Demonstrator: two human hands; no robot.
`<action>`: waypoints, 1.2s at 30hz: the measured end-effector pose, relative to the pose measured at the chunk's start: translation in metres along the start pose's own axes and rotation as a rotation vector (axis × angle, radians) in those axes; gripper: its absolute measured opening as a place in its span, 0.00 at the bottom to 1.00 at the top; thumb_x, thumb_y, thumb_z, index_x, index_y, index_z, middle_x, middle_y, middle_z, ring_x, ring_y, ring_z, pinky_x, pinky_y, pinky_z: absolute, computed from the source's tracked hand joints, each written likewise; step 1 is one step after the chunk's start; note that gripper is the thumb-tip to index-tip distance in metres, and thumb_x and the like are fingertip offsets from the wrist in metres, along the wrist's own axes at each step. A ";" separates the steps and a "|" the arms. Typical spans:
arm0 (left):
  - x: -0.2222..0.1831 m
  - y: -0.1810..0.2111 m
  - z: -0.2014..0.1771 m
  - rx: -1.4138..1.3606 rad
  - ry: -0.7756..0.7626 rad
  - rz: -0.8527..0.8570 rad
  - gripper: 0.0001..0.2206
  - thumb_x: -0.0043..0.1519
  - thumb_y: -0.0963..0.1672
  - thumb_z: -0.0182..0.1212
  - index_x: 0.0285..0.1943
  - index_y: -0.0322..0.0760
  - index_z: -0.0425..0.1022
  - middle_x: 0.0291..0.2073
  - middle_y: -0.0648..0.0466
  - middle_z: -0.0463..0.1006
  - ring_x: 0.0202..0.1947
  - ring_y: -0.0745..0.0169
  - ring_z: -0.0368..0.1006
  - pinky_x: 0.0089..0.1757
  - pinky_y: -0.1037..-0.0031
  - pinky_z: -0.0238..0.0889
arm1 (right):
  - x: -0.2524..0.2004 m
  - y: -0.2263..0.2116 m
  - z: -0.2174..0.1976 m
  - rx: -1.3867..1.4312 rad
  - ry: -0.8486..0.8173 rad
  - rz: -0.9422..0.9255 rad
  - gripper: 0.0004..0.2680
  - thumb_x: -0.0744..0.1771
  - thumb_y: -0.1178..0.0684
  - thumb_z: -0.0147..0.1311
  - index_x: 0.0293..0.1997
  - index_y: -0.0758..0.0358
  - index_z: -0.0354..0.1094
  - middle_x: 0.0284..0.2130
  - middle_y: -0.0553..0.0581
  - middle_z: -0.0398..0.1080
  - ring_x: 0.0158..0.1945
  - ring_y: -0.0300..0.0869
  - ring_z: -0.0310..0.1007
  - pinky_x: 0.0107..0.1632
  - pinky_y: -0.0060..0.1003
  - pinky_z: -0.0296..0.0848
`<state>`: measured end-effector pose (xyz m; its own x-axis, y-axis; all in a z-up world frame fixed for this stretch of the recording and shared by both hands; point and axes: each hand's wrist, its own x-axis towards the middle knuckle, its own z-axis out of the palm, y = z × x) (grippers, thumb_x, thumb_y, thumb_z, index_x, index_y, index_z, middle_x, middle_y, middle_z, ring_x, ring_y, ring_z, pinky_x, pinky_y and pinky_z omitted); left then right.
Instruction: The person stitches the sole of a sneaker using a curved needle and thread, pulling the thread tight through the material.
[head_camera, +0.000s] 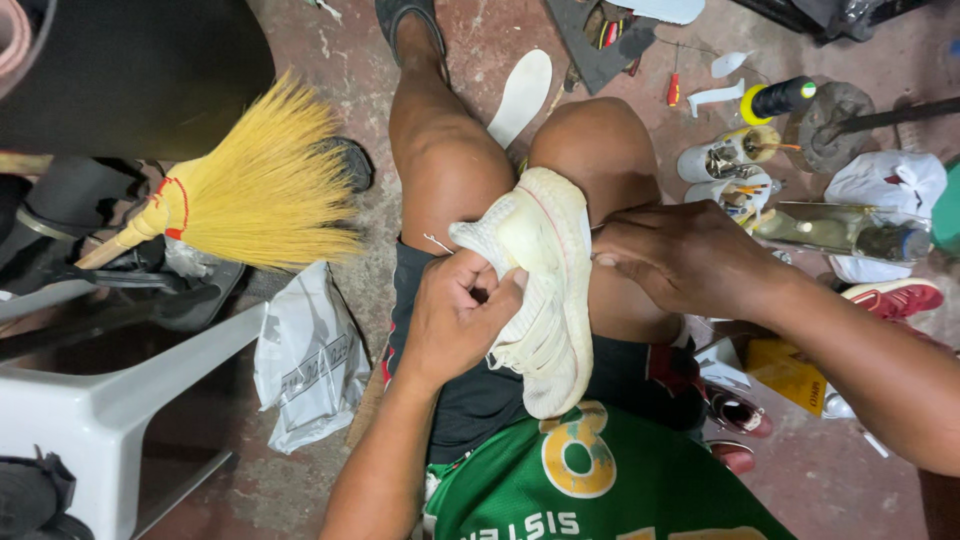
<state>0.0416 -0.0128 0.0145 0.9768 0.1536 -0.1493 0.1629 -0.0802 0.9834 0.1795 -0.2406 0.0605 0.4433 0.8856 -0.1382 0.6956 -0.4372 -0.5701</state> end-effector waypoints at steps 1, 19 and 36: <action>0.000 0.002 0.003 0.007 0.028 -0.004 0.07 0.61 0.41 0.66 0.33 0.32 0.74 0.14 0.60 0.62 0.17 0.75 0.55 0.23 0.75 0.50 | -0.001 -0.001 -0.001 0.019 0.004 -0.001 0.06 0.64 0.57 0.56 0.43 0.58 0.70 0.36 0.52 0.76 0.38 0.49 0.77 0.37 0.42 0.75; -0.004 0.034 -0.002 -0.297 -0.077 -0.314 0.13 0.51 0.40 0.75 0.45 0.33 0.82 0.36 0.58 0.85 0.36 0.75 0.78 0.40 0.79 0.73 | -0.002 -0.056 -0.019 -0.033 -0.049 0.030 0.12 0.64 0.54 0.61 0.50 0.63 0.70 0.39 0.57 0.72 0.38 0.53 0.76 0.35 0.44 0.73; -0.017 -0.011 -0.015 -0.420 -0.072 -0.166 0.22 0.47 0.39 0.81 0.51 0.28 0.80 0.42 0.54 0.84 0.42 0.67 0.79 0.48 0.73 0.73 | -0.005 -0.036 -0.029 0.406 -0.182 0.006 0.10 0.71 0.48 0.45 0.52 0.59 0.72 0.29 0.51 0.73 0.30 0.40 0.75 0.35 0.37 0.70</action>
<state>0.0210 0.0004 0.0075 0.9519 0.0608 -0.3002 0.2617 0.3481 0.9002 0.1683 -0.2337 0.1051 0.3144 0.9123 -0.2624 0.3983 -0.3777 -0.8359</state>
